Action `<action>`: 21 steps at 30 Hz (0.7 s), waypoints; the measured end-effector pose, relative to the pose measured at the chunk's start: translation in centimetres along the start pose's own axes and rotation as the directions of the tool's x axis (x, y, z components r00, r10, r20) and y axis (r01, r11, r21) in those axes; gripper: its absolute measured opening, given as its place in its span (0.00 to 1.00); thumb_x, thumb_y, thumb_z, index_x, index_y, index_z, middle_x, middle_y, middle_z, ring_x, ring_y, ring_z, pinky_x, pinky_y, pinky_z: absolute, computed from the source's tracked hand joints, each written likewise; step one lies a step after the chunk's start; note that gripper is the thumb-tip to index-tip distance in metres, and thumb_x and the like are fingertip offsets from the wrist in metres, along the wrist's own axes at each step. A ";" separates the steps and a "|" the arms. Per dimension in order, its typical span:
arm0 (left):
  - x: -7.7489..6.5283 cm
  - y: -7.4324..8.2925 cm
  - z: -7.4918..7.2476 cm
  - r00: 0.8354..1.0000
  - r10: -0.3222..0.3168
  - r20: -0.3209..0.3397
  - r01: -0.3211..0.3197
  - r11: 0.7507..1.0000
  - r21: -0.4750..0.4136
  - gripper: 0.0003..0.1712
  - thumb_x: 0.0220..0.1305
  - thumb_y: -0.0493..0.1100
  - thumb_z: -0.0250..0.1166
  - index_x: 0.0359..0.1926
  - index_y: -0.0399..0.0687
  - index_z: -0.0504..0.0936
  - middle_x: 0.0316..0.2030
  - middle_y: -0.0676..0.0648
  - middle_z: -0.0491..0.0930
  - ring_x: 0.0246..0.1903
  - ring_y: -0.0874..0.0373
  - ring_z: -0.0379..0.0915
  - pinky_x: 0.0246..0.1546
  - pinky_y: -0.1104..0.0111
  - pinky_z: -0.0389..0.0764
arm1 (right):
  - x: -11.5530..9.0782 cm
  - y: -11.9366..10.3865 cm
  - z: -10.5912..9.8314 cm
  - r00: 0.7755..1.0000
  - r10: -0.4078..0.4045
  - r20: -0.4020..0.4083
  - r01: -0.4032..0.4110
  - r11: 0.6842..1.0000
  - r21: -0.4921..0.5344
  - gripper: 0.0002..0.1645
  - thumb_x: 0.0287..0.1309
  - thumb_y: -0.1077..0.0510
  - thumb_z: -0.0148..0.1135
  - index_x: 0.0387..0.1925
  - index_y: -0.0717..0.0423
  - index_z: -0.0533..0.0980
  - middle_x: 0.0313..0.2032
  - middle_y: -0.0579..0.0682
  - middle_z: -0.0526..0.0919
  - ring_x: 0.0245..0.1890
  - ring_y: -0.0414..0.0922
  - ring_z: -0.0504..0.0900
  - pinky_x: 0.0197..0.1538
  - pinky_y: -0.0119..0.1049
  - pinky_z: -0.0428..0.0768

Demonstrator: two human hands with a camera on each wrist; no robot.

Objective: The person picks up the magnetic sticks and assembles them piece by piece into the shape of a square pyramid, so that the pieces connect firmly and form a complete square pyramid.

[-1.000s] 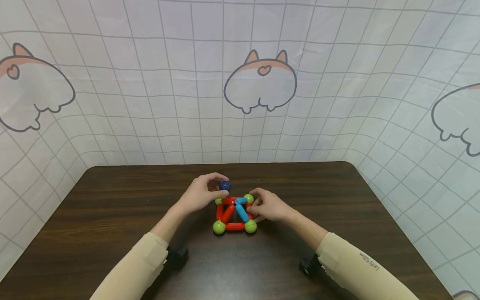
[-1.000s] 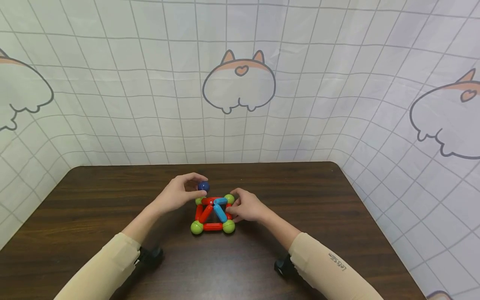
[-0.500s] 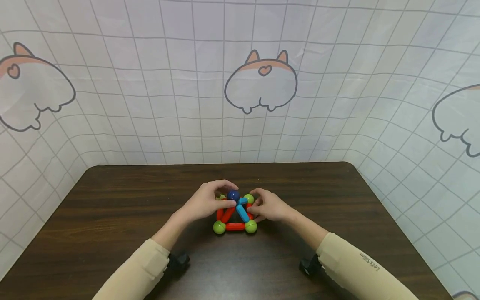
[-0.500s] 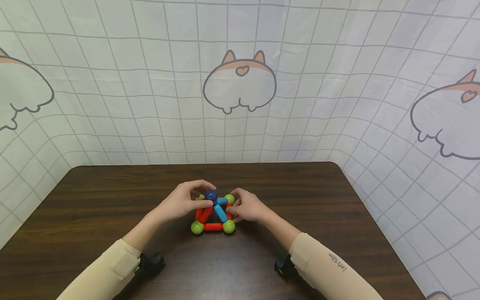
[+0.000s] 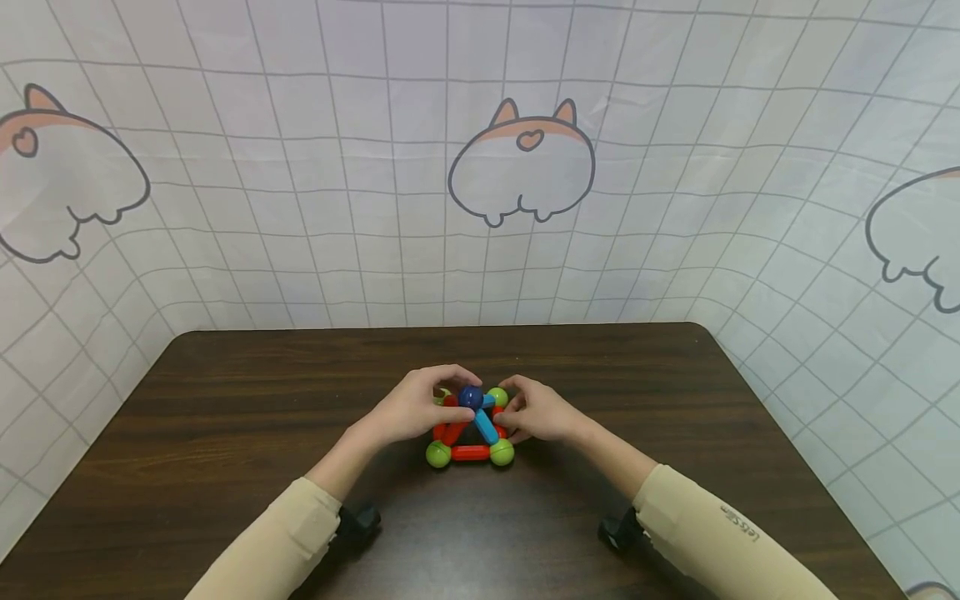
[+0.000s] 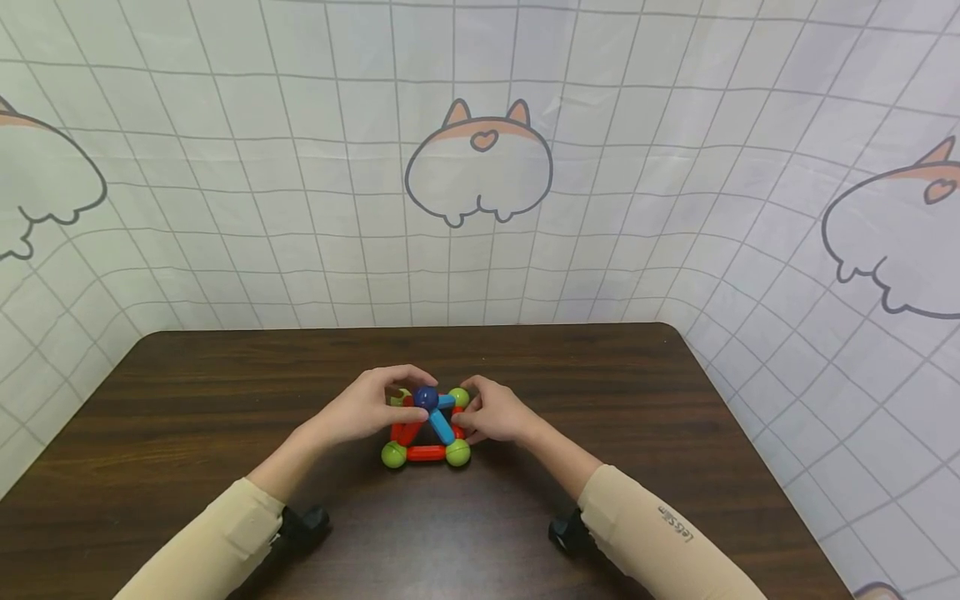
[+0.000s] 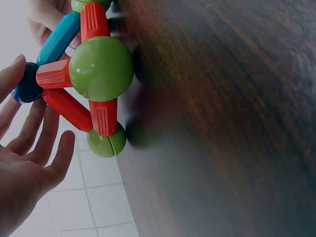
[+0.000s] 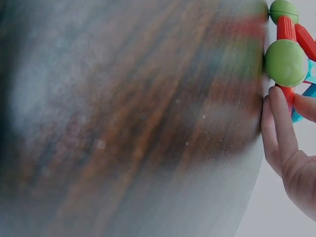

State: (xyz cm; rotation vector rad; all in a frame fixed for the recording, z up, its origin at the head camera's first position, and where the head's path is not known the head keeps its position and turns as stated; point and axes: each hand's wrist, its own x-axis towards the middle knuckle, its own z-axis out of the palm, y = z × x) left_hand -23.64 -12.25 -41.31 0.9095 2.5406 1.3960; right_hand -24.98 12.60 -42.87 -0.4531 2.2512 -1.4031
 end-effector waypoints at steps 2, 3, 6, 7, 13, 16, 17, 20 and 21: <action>-0.1 0.0 0.0 1.000 0.000 0.004 0.000 1.000 -0.005 0.23 0.65 0.41 0.74 0.59 0.45 0.81 0.47 0.52 0.83 0.49 0.54 0.77 0.56 0.49 0.78 | 0.0 0.0 0.0 1.000 -0.001 0.002 0.001 1.000 0.004 0.35 0.67 0.65 0.66 0.69 0.70 0.62 0.39 0.60 0.80 0.33 0.51 0.87 0.39 0.45 0.87; -0.1 -0.1 0.0 1.000 -0.001 0.007 0.001 1.000 -0.006 0.23 0.65 0.41 0.74 0.59 0.44 0.81 0.47 0.52 0.82 0.50 0.54 0.76 0.56 0.50 0.78 | 0.0 0.0 -0.1 1.000 -0.001 0.003 0.001 1.000 0.005 0.35 0.67 0.65 0.66 0.69 0.70 0.62 0.39 0.60 0.80 0.33 0.51 0.87 0.39 0.45 0.87; -0.2 -0.2 -0.1 1.000 -0.005 0.009 0.006 1.000 -0.013 0.24 0.64 0.39 0.75 0.59 0.44 0.81 0.48 0.52 0.82 0.50 0.54 0.76 0.57 0.52 0.78 | 0.0 0.0 -0.1 1.000 -0.003 0.003 0.003 1.000 0.000 0.35 0.67 0.66 0.66 0.69 0.70 0.62 0.39 0.60 0.80 0.32 0.50 0.87 0.40 0.45 0.87; -0.2 -0.2 -0.1 1.000 -0.007 0.011 0.007 1.000 -0.017 0.24 0.64 0.39 0.75 0.59 0.44 0.81 0.48 0.52 0.81 0.50 0.54 0.76 0.57 0.53 0.78 | 0.0 -0.1 -0.1 1.000 -0.004 0.003 0.004 1.000 -0.002 0.35 0.67 0.66 0.66 0.69 0.70 0.62 0.39 0.60 0.80 0.32 0.50 0.87 0.40 0.45 0.87; -0.2 -0.4 -0.2 1.000 -0.004 0.025 0.004 1.000 -0.023 0.25 0.62 0.37 0.75 0.59 0.46 0.80 0.49 0.52 0.81 0.51 0.55 0.76 0.58 0.53 0.78 | -0.1 -0.1 -0.1 1.000 -0.005 0.006 0.005 1.000 -0.006 0.35 0.67 0.65 0.66 0.69 0.70 0.62 0.39 0.60 0.80 0.32 0.50 0.87 0.40 0.44 0.87; -0.4 -0.3 -0.4 0.999 -0.007 0.043 0.007 1.000 -0.016 0.26 0.62 0.37 0.76 0.61 0.47 0.79 0.51 0.51 0.81 0.53 0.53 0.76 0.59 0.50 0.77 | -0.1 -0.1 -0.1 1.000 -0.002 0.009 0.002 1.000 -0.008 0.36 0.67 0.65 0.66 0.71 0.69 0.61 0.39 0.60 0.79 0.32 0.50 0.87 0.40 0.44 0.87; -0.5 -0.3 -0.5 0.999 -0.008 0.051 0.008 1.000 -0.012 0.26 0.63 0.37 0.75 0.61 0.47 0.79 0.51 0.50 0.81 0.54 0.52 0.76 0.59 0.49 0.76 | -0.1 -0.1 -0.1 1.000 0.000 0.010 0.000 1.000 -0.009 0.37 0.67 0.65 0.66 0.71 0.69 0.61 0.39 0.60 0.79 0.32 0.50 0.87 0.39 0.44 0.87; -0.8 -0.5 -0.8 0.998 -0.022 0.062 0.021 1.000 0.019 0.24 0.67 0.38 0.71 0.62 0.48 0.79 0.53 0.50 0.80 0.55 0.49 0.75 0.57 0.47 0.76 | -0.1 -0.1 0.0 1.000 0.000 0.011 0.000 1.000 -0.015 0.38 0.67 0.65 0.66 0.72 0.67 0.61 0.40 0.60 0.79 0.34 0.50 0.86 0.39 0.43 0.87; -0.9 -0.6 -0.9 0.998 -0.026 0.063 0.024 0.999 0.029 0.23 0.68 0.37 0.70 0.63 0.49 0.79 0.54 0.50 0.80 0.55 0.48 0.75 0.56 0.47 0.76 | -0.1 -0.2 0.0 1.000 0.001 0.011 -0.001 1.000 -0.017 0.38 0.66 0.65 0.66 0.73 0.66 0.61 0.40 0.60 0.79 0.35 0.50 0.85 0.39 0.43 0.87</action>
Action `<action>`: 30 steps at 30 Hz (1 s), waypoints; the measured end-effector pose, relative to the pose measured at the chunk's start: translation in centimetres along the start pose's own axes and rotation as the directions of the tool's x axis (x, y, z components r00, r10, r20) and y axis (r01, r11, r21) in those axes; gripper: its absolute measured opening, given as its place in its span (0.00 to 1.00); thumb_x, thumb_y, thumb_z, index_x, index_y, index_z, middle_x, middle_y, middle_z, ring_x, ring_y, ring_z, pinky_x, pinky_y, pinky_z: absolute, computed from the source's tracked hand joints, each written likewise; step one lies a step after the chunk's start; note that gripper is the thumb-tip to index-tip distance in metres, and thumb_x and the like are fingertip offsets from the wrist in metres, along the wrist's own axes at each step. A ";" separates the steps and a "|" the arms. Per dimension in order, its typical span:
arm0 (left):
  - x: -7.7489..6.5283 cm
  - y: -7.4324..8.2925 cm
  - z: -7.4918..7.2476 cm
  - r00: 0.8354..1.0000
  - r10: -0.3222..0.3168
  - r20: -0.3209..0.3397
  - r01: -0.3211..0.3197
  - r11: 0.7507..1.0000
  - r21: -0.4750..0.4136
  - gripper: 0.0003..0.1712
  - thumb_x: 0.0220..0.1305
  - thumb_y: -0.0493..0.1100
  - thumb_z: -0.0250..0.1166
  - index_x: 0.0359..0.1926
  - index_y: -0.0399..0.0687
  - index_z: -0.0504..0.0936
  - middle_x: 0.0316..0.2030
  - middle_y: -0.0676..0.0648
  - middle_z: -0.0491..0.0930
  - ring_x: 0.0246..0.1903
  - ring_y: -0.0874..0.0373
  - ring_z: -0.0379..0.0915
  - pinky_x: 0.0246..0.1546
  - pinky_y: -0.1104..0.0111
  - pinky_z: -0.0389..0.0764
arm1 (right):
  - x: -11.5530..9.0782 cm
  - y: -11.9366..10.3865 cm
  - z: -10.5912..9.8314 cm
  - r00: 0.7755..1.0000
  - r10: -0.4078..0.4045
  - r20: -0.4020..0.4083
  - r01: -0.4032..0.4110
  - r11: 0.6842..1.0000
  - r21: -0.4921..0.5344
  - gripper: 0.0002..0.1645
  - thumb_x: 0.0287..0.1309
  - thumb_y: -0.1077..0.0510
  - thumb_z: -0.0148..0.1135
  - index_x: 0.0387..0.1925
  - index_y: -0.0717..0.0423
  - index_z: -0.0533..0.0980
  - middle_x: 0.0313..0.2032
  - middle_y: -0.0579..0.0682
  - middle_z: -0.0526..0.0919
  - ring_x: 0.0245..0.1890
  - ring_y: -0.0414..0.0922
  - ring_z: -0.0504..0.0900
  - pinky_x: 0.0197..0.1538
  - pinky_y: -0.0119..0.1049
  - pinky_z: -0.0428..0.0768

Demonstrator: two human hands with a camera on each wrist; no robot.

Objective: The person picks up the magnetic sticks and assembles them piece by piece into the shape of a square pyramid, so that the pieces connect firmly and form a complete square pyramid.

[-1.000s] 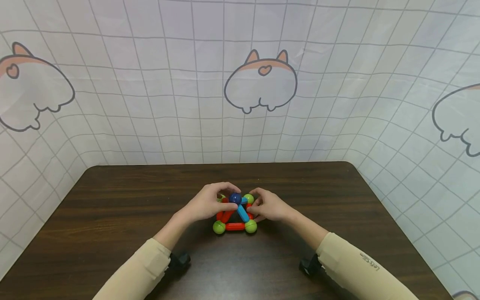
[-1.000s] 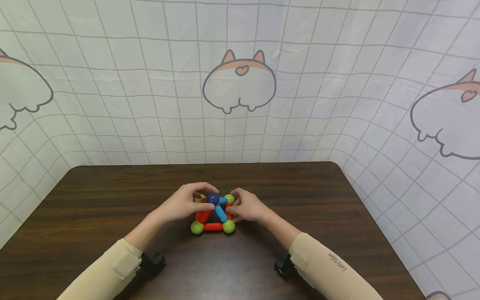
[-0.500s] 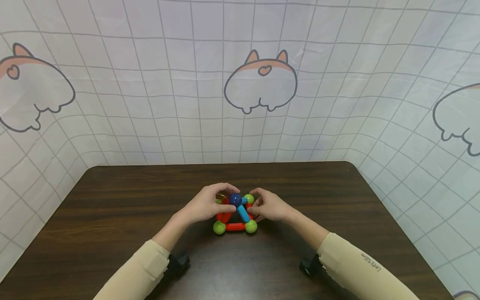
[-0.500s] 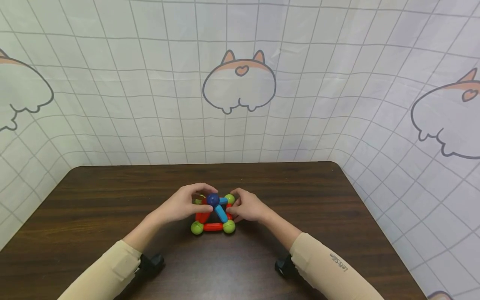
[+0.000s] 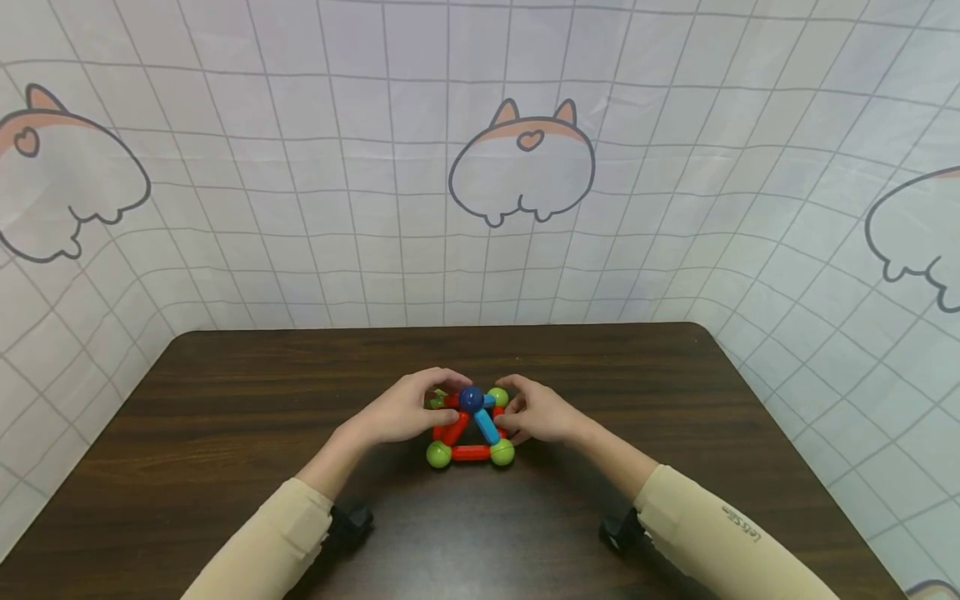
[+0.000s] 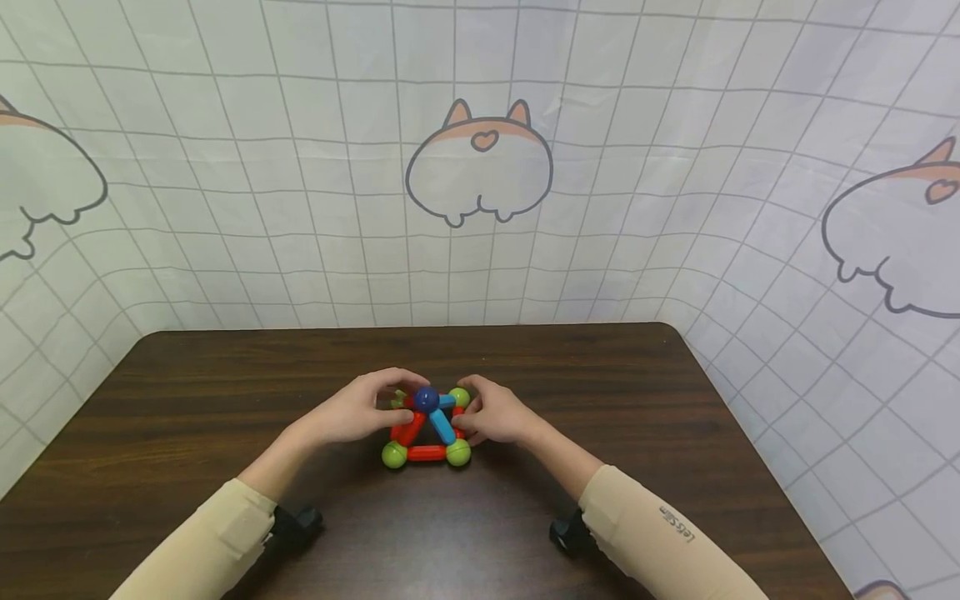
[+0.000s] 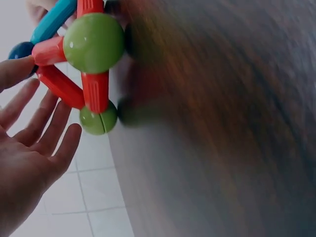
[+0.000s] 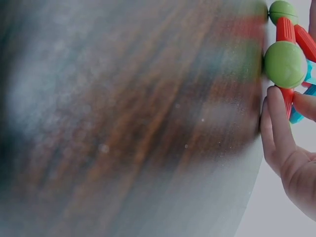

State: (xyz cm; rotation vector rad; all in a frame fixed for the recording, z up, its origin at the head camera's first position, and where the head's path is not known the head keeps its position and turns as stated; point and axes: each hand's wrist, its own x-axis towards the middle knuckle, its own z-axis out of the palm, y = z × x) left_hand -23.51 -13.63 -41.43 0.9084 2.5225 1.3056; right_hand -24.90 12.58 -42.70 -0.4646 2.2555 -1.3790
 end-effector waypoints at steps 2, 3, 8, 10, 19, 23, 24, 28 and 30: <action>-0.1 -0.2 -0.2 1.000 -0.005 -0.005 0.005 1.000 0.020 0.22 0.69 0.35 0.66 0.63 0.48 0.79 0.55 0.49 0.80 0.56 0.47 0.74 0.55 0.48 0.76 | 0.0 -0.1 0.0 1.000 0.000 -0.001 0.000 1.000 -0.002 0.38 0.66 0.65 0.66 0.73 0.65 0.62 0.40 0.60 0.79 0.36 0.51 0.85 0.39 0.43 0.87; -0.1 -0.3 -0.2 1.000 -0.010 -0.010 0.010 0.999 0.030 0.22 0.69 0.34 0.65 0.63 0.48 0.79 0.55 0.49 0.80 0.55 0.47 0.74 0.55 0.48 0.76 | 0.0 -0.1 0.0 1.000 -0.001 -0.001 0.001 1.000 -0.004 0.38 0.66 0.65 0.66 0.73 0.64 0.62 0.40 0.60 0.79 0.36 0.51 0.84 0.39 0.43 0.87; 0.3 -0.9 -0.2 0.999 -0.028 -0.030 0.029 0.998 0.059 0.19 0.68 0.33 0.66 0.59 0.46 0.82 0.53 0.49 0.82 0.53 0.49 0.76 0.55 0.50 0.77 | 0.0 -0.1 0.0 1.000 -0.004 0.002 0.004 1.000 -0.016 0.37 0.66 0.64 0.66 0.73 0.63 0.63 0.39 0.59 0.79 0.36 0.51 0.84 0.39 0.43 0.87; 0.5 -1.0 -0.1 0.999 -0.027 -0.031 0.029 0.997 0.075 0.18 0.68 0.34 0.68 0.58 0.46 0.83 0.51 0.49 0.83 0.51 0.49 0.76 0.53 0.51 0.78 | 0.0 -0.1 0.1 1.000 -0.003 0.002 0.003 1.000 -0.019 0.37 0.66 0.64 0.66 0.73 0.63 0.63 0.38 0.59 0.78 0.35 0.50 0.84 0.39 0.43 0.87; 1.0 -1.4 0.1 0.999 -0.021 -0.024 0.024 0.993 0.118 0.14 0.68 0.36 0.70 0.53 0.48 0.86 0.47 0.52 0.84 0.46 0.53 0.77 0.48 0.57 0.80 | 0.1 -0.1 0.1 1.000 -0.005 0.005 0.005 1.000 -0.020 0.36 0.66 0.65 0.66 0.72 0.63 0.64 0.39 0.59 0.79 0.35 0.50 0.84 0.38 0.44 0.87; 0.9 -1.4 0.1 1.000 -0.021 -0.021 0.023 0.993 0.113 0.13 0.68 0.36 0.70 0.53 0.49 0.85 0.47 0.52 0.84 0.44 0.54 0.76 0.44 0.60 0.79 | 0.1 -0.2 0.2 1.000 -0.021 0.001 0.021 0.999 -0.027 0.36 0.66 0.66 0.66 0.72 0.62 0.65 0.42 0.61 0.78 0.35 0.49 0.86 0.38 0.44 0.87; 0.9 -1.4 0.1 1.000 -0.019 -0.021 0.022 0.994 0.111 0.13 0.68 0.37 0.70 0.53 0.49 0.85 0.47 0.52 0.84 0.43 0.54 0.76 0.43 0.61 0.79 | 0.1 -0.2 0.2 0.999 -0.042 0.004 0.043 0.999 -0.034 0.36 0.66 0.67 0.66 0.72 0.63 0.65 0.44 0.63 0.78 0.35 0.50 0.87 0.38 0.44 0.87; 0.7 -1.4 0.2 0.999 -0.021 -0.041 0.024 0.997 0.078 0.15 0.68 0.37 0.70 0.54 0.49 0.83 0.48 0.51 0.83 0.48 0.51 0.77 0.49 0.56 0.79 | 0.2 -0.1 0.2 0.989 -0.150 -0.008 0.149 0.985 -0.089 0.32 0.66 0.68 0.65 0.69 0.65 0.69 0.55 0.69 0.70 0.34 0.49 0.88 0.36 0.44 0.87; 0.5 -1.4 0.2 0.997 -0.029 -0.067 0.033 0.998 0.058 0.14 0.67 0.37 0.71 0.52 0.48 0.81 0.48 0.49 0.82 0.50 0.49 0.77 0.52 0.52 0.79 | 0.3 -0.2 0.3 0.981 -0.191 -0.021 0.187 0.974 -0.125 0.29 0.66 0.67 0.65 0.67 0.65 0.72 0.58 0.70 0.66 0.32 0.48 0.87 0.35 0.44 0.87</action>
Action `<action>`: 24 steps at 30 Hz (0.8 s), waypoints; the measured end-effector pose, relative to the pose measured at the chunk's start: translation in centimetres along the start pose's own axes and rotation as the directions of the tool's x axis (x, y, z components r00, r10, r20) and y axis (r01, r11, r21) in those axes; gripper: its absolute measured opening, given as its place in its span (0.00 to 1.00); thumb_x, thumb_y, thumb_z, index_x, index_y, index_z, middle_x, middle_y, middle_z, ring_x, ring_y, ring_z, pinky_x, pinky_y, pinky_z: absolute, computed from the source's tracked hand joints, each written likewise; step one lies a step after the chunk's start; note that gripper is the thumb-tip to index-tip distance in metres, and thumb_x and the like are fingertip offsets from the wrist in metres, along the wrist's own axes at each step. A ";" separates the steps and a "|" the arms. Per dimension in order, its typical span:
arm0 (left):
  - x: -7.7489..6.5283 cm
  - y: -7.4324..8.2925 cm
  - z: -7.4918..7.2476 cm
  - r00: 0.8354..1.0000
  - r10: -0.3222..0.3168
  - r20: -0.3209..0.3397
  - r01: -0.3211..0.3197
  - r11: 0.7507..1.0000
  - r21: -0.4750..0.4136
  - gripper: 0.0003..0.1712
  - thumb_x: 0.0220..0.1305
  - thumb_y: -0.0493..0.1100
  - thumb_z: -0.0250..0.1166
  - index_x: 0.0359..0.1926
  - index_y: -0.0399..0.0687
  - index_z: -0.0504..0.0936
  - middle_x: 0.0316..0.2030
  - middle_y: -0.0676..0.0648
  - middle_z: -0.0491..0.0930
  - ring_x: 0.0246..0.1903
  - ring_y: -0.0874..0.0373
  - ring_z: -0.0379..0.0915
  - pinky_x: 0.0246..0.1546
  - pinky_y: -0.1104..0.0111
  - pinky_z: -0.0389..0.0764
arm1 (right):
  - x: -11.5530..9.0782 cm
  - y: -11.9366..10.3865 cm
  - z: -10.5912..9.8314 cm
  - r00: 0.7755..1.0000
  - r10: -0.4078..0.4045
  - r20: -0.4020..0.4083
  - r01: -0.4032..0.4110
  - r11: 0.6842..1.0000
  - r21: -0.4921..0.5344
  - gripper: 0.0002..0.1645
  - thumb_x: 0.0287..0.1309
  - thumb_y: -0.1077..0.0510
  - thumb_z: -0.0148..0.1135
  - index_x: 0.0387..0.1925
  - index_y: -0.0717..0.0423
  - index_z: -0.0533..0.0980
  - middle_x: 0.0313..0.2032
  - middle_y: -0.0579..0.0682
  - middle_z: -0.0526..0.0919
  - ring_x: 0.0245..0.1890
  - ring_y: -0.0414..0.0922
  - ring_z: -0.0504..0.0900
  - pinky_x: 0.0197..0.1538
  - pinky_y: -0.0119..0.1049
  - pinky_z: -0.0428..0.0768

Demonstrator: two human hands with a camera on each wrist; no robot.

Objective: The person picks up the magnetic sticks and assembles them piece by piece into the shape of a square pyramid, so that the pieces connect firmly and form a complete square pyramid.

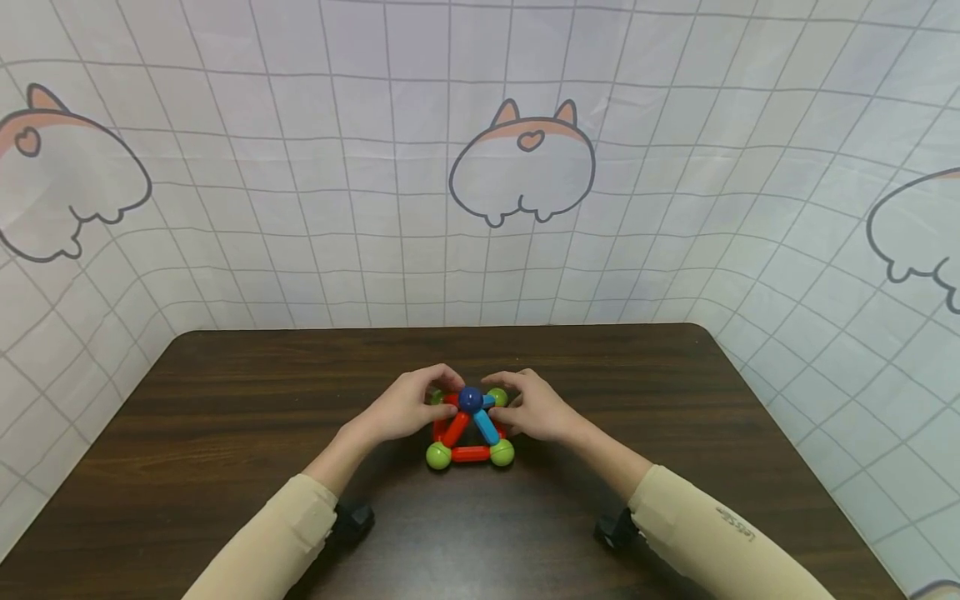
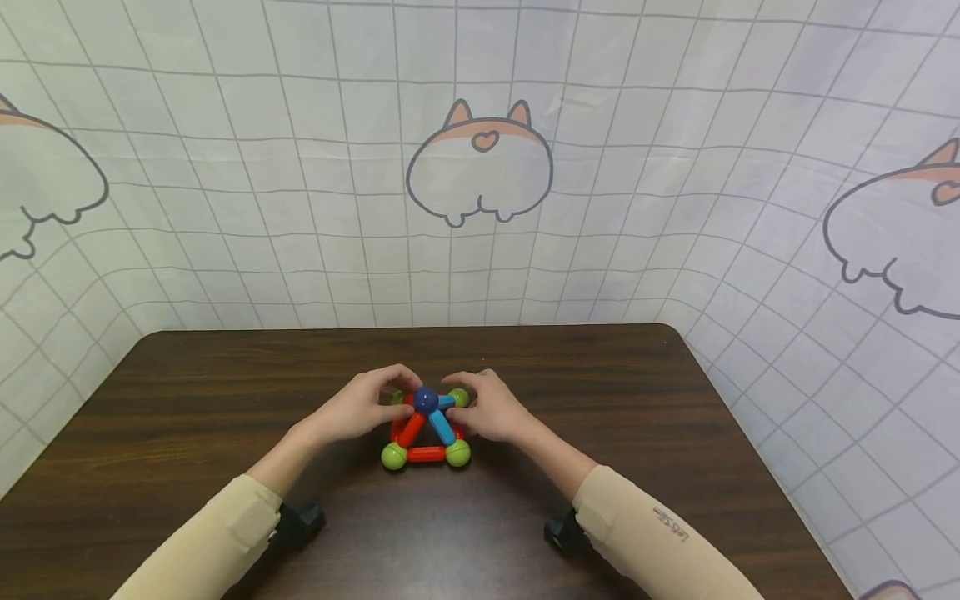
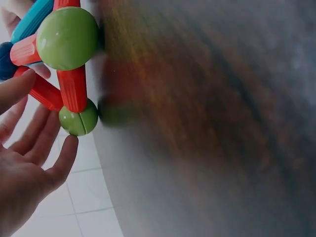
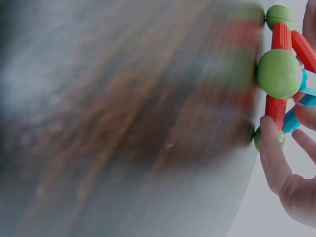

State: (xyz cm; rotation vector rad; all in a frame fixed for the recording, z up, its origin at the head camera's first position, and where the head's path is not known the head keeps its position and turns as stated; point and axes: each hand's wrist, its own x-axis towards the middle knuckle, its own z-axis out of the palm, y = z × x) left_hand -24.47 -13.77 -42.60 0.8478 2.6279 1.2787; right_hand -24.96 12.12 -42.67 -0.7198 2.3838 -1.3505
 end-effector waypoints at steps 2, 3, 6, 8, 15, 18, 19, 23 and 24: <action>-0.2 0.0 0.0 1.000 -0.013 -0.028 0.013 1.000 -0.009 0.12 0.67 0.37 0.72 0.48 0.47 0.79 0.47 0.47 0.80 0.49 0.47 0.76 0.53 0.51 0.79 | 0.1 -0.1 0.2 1.000 -0.002 -0.019 0.001 0.999 -0.037 0.26 0.67 0.67 0.65 0.65 0.63 0.75 0.59 0.68 0.63 0.30 0.46 0.86 0.34 0.43 0.87; -0.4 0.1 0.0 0.999 -0.017 -0.042 0.016 1.000 -0.004 0.11 0.66 0.38 0.72 0.46 0.47 0.79 0.46 0.46 0.79 0.47 0.46 0.75 0.52 0.52 0.79 | 0.1 -0.1 0.2 1.000 -0.003 -0.024 0.002 0.999 -0.050 0.25 0.67 0.67 0.65 0.64 0.62 0.76 0.58 0.68 0.64 0.29 0.46 0.85 0.34 0.42 0.87; -1.0 0.3 -0.2 0.998 -0.018 -0.060 0.020 1.000 0.021 0.07 0.67 0.40 0.72 0.41 0.48 0.80 0.43 0.44 0.77 0.40 0.47 0.73 0.44 0.56 0.79 | 0.2 -0.1 0.3 0.999 0.009 -0.030 -0.011 0.997 -0.071 0.21 0.67 0.67 0.65 0.61 0.61 0.79 0.55 0.65 0.67 0.29 0.44 0.85 0.33 0.41 0.87; -1.5 0.5 -0.3 0.999 -0.019 -0.047 0.021 0.999 0.032 0.05 0.68 0.41 0.71 0.41 0.50 0.82 0.41 0.46 0.77 0.38 0.50 0.73 0.40 0.60 0.79 | 0.3 0.0 0.4 0.999 0.022 -0.035 -0.025 0.997 -0.074 0.20 0.67 0.67 0.65 0.60 0.61 0.79 0.54 0.63 0.68 0.30 0.44 0.84 0.33 0.41 0.87; -2.5 0.7 -0.2 0.996 -0.022 0.091 0.022 1.000 -0.006 0.10 0.70 0.47 0.69 0.44 0.46 0.86 0.32 0.54 0.81 0.35 0.55 0.76 0.35 0.65 0.80 | 0.4 0.1 0.5 0.999 0.030 -0.042 -0.034 0.994 -0.104 0.19 0.67 0.66 0.65 0.58 0.61 0.80 0.55 0.63 0.70 0.33 0.45 0.86 0.35 0.38 0.86; -2.6 0.6 0.0 0.993 -0.030 0.115 0.032 0.999 -0.009 0.12 0.68 0.47 0.71 0.46 0.44 0.86 0.32 0.54 0.81 0.33 0.55 0.76 0.33 0.65 0.79 | 0.5 0.2 0.5 0.998 0.033 -0.051 -0.039 0.992 -0.121 0.18 0.67 0.66 0.65 0.57 0.60 0.81 0.56 0.63 0.72 0.34 0.45 0.85 0.35 0.37 0.86; -2.5 0.6 0.0 0.992 -0.034 0.122 0.035 0.999 -0.007 0.13 0.67 0.47 0.72 0.46 0.43 0.86 0.32 0.54 0.81 0.33 0.56 0.76 0.33 0.65 0.79 | 0.6 0.2 0.5 0.998 0.035 -0.054 -0.041 0.991 -0.125 0.17 0.67 0.65 0.65 0.57 0.60 0.81 0.56 0.63 0.72 0.34 0.45 0.85 0.35 0.38 0.86; -2.4 0.3 0.4 0.988 -0.044 0.145 0.046 0.999 -0.012 0.14 0.65 0.45 0.74 0.46 0.42 0.86 0.33 0.54 0.81 0.33 0.57 0.76 0.34 0.66 0.80 | 0.7 0.2 0.6 0.997 0.036 -0.062 -0.044 0.989 -0.142 0.16 0.67 0.64 0.66 0.55 0.58 0.82 0.57 0.62 0.74 0.35 0.45 0.84 0.35 0.37 0.85; -2.4 0.3 0.4 0.988 -0.045 0.147 0.048 0.999 -0.016 0.14 0.65 0.45 0.74 0.46 0.42 0.86 0.33 0.54 0.81 0.32 0.57 0.76 0.34 0.66 0.80 | 0.7 0.3 0.7 0.997 0.036 -0.064 -0.045 0.989 -0.144 0.16 0.67 0.64 0.66 0.55 0.58 0.82 0.57 0.61 0.75 0.35 0.45 0.84 0.35 0.37 0.85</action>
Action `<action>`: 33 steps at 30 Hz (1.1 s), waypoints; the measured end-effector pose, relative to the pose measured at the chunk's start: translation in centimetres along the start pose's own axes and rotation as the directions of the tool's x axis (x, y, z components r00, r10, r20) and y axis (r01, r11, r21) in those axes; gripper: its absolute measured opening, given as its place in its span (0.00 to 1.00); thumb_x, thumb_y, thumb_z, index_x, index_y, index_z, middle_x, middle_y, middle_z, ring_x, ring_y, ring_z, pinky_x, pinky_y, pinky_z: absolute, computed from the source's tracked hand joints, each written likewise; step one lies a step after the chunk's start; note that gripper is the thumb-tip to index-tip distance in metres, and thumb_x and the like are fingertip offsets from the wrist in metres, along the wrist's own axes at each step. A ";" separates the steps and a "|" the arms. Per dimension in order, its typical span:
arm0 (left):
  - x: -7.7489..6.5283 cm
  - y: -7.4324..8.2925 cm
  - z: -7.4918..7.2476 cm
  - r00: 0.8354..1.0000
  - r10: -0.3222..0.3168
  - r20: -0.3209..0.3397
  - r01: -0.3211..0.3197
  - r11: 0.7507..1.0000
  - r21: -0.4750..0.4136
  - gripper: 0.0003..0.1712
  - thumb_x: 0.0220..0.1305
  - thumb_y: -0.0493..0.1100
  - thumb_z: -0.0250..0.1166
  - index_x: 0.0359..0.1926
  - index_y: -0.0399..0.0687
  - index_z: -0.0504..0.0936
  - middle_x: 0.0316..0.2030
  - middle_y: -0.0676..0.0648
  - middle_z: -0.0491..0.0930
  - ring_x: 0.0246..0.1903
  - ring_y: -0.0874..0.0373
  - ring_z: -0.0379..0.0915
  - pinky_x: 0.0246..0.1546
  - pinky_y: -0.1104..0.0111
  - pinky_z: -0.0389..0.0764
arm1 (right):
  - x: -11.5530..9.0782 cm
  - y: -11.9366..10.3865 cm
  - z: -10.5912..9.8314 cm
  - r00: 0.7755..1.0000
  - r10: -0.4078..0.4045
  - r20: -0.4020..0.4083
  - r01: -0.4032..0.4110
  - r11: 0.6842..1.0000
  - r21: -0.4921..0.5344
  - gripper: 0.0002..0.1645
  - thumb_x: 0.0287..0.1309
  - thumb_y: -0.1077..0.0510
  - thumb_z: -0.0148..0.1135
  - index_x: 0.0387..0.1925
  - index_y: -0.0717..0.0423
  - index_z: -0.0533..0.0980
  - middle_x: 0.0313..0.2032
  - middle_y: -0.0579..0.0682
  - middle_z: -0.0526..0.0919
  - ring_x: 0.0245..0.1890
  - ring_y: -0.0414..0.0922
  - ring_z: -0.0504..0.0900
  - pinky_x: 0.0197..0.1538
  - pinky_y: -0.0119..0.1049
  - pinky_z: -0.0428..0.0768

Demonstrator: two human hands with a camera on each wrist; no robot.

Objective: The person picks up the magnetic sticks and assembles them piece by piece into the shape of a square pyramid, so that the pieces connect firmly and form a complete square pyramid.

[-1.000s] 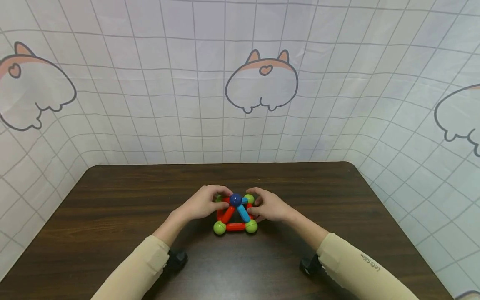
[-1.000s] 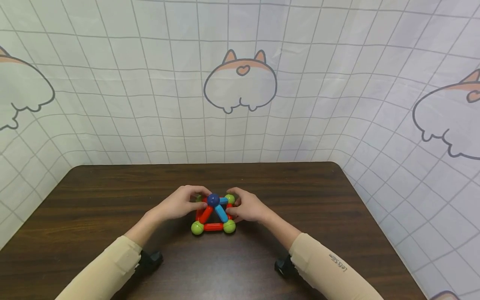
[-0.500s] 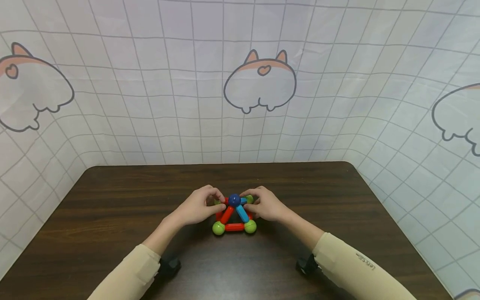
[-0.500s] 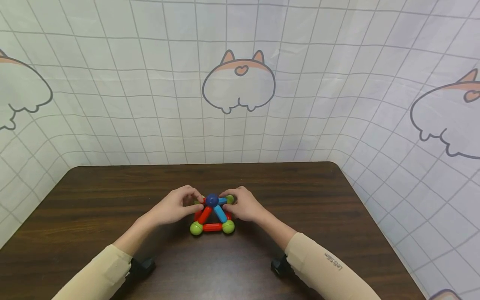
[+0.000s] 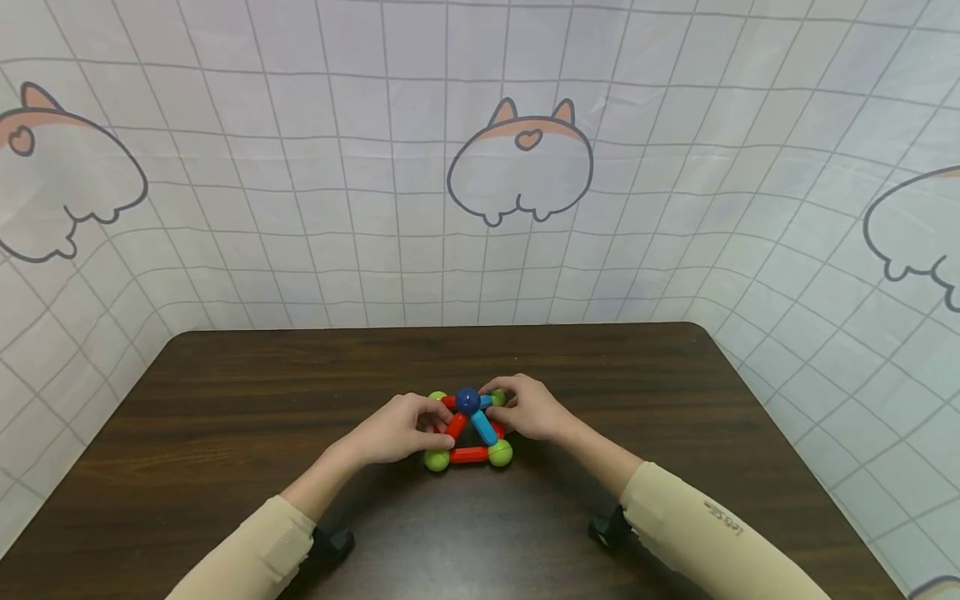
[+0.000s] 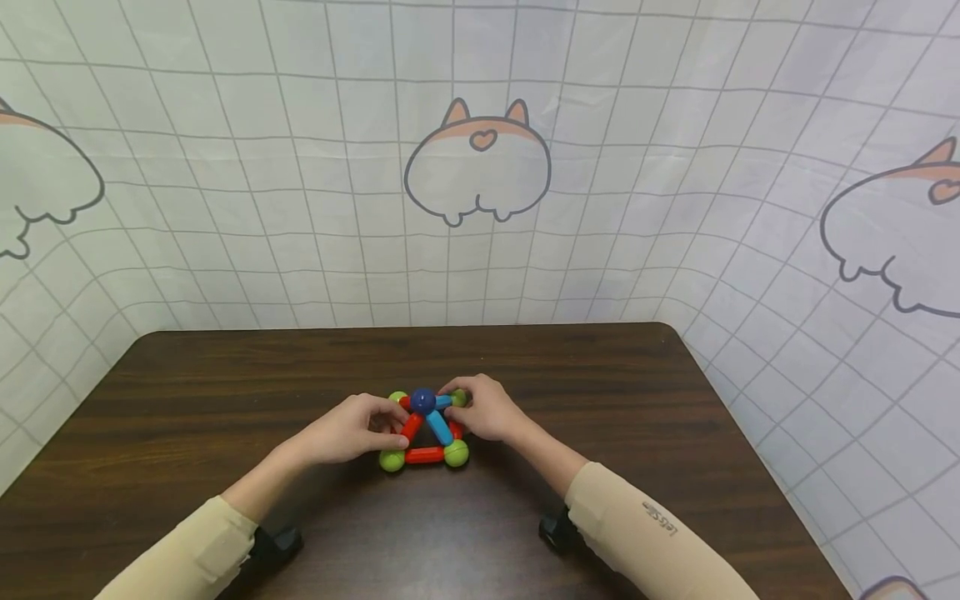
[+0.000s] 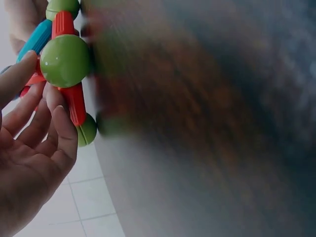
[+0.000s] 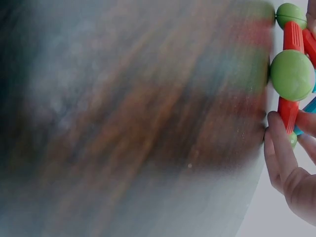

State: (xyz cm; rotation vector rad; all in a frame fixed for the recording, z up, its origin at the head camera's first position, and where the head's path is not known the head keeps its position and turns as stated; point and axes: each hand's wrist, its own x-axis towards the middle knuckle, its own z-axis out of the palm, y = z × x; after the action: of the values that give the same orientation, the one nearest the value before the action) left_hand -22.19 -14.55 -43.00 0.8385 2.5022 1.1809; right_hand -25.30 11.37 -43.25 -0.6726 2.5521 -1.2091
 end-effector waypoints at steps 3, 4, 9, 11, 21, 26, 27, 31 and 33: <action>0.0 0.0 0.1 1.000 -0.002 -0.003 0.002 1.000 -0.015 0.13 0.65 0.45 0.74 0.46 0.43 0.86 0.33 0.54 0.81 0.33 0.56 0.76 0.35 0.66 0.79 | 0.1 0.1 0.0 1.000 0.005 -0.008 -0.005 1.000 0.003 0.15 0.67 0.64 0.66 0.55 0.58 0.82 0.57 0.61 0.75 0.35 0.45 0.85 0.35 0.37 0.86; 0.0 -0.1 0.1 1.000 -0.004 -0.004 0.004 1.000 -0.017 0.13 0.65 0.45 0.74 0.46 0.43 0.86 0.34 0.54 0.81 0.33 0.56 0.76 0.35 0.66 0.79 | 0.1 0.1 0.0 1.000 0.006 -0.009 -0.006 1.000 0.006 0.15 0.67 0.64 0.66 0.55 0.58 0.82 0.57 0.61 0.75 0.35 0.45 0.85 0.35 0.38 0.86; 0.0 -0.1 0.2 1.000 -0.021 -0.008 0.021 0.999 -0.029 0.13 0.65 0.45 0.74 0.46 0.44 0.86 0.34 0.53 0.81 0.34 0.56 0.75 0.36 0.65 0.78 | 0.1 0.3 -0.1 1.000 0.008 -0.012 -0.007 1.000 0.012 0.14 0.68 0.63 0.67 0.53 0.57 0.83 0.54 0.61 0.76 0.34 0.44 0.85 0.34 0.38 0.86; 0.0 -0.1 0.1 1.000 -0.027 -0.009 0.027 0.999 -0.035 0.13 0.65 0.44 0.74 0.46 0.44 0.86 0.34 0.53 0.81 0.35 0.56 0.75 0.36 0.65 0.78 | 0.1 0.3 -0.1 1.000 0.008 -0.010 -0.007 1.000 0.018 0.14 0.68 0.63 0.67 0.53 0.57 0.83 0.53 0.61 0.76 0.34 0.44 0.85 0.34 0.38 0.86; 0.0 0.0 -0.1 1.000 -0.024 0.009 0.024 0.999 -0.047 0.14 0.65 0.44 0.74 0.47 0.41 0.85 0.35 0.51 0.80 0.33 0.55 0.74 0.35 0.65 0.78 | 0.0 0.3 -0.4 1.000 0.013 0.020 -0.014 0.999 0.043 0.17 0.68 0.63 0.66 0.57 0.57 0.82 0.54 0.62 0.77 0.37 0.47 0.86 0.37 0.40 0.87; -0.3 0.0 -0.4 1.000 -0.024 0.015 0.026 0.997 -0.077 0.14 0.67 0.43 0.73 0.49 0.41 0.85 0.37 0.51 0.81 0.36 0.54 0.76 0.39 0.64 0.80 | -0.4 0.3 -0.5 0.998 0.040 0.038 -0.043 0.997 0.066 0.24 0.67 0.64 0.67 0.64 0.59 0.76 0.57 0.63 0.76 0.40 0.47 0.87 0.39 0.40 0.87; -0.4 0.0 -0.4 1.000 -0.020 0.013 0.021 0.996 -0.086 0.13 0.67 0.43 0.72 0.49 0.42 0.85 0.37 0.51 0.82 0.37 0.54 0.77 0.40 0.64 0.80 | -0.5 0.3 -0.6 0.998 0.052 0.042 -0.055 0.995 0.081 0.26 0.67 0.65 0.67 0.65 0.60 0.74 0.57 0.63 0.76 0.40 0.47 0.87 0.40 0.41 0.87; -0.7 -0.1 -0.8 1.000 0.000 -0.009 -0.001 0.993 -0.117 0.12 0.70 0.43 0.69 0.50 0.43 0.85 0.38 0.50 0.83 0.41 0.53 0.79 0.44 0.63 0.81 | -0.8 0.2 -0.8 0.993 0.099 0.057 -0.106 0.984 0.145 0.33 0.66 0.64 0.68 0.69 0.63 0.68 0.56 0.63 0.75 0.37 0.48 0.88 0.42 0.42 0.86; -0.9 -0.2 -1.1 1.000 0.005 -0.021 -0.008 0.993 -0.120 0.12 0.71 0.43 0.69 0.51 0.43 0.85 0.39 0.50 0.83 0.42 0.53 0.78 0.45 0.62 0.81 | -1.0 0.3 -1.0 0.991 0.114 0.073 -0.126 0.975 0.185 0.35 0.65 0.64 0.69 0.70 0.65 0.66 0.54 0.63 0.75 0.35 0.49 0.88 0.42 0.43 0.87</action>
State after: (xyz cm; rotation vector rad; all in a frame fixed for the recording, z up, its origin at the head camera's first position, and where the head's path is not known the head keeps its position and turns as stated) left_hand -21.99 -15.87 -42.45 0.8077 2.4179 1.3343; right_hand -24.90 12.70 -42.81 -0.4972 2.3524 -1.3459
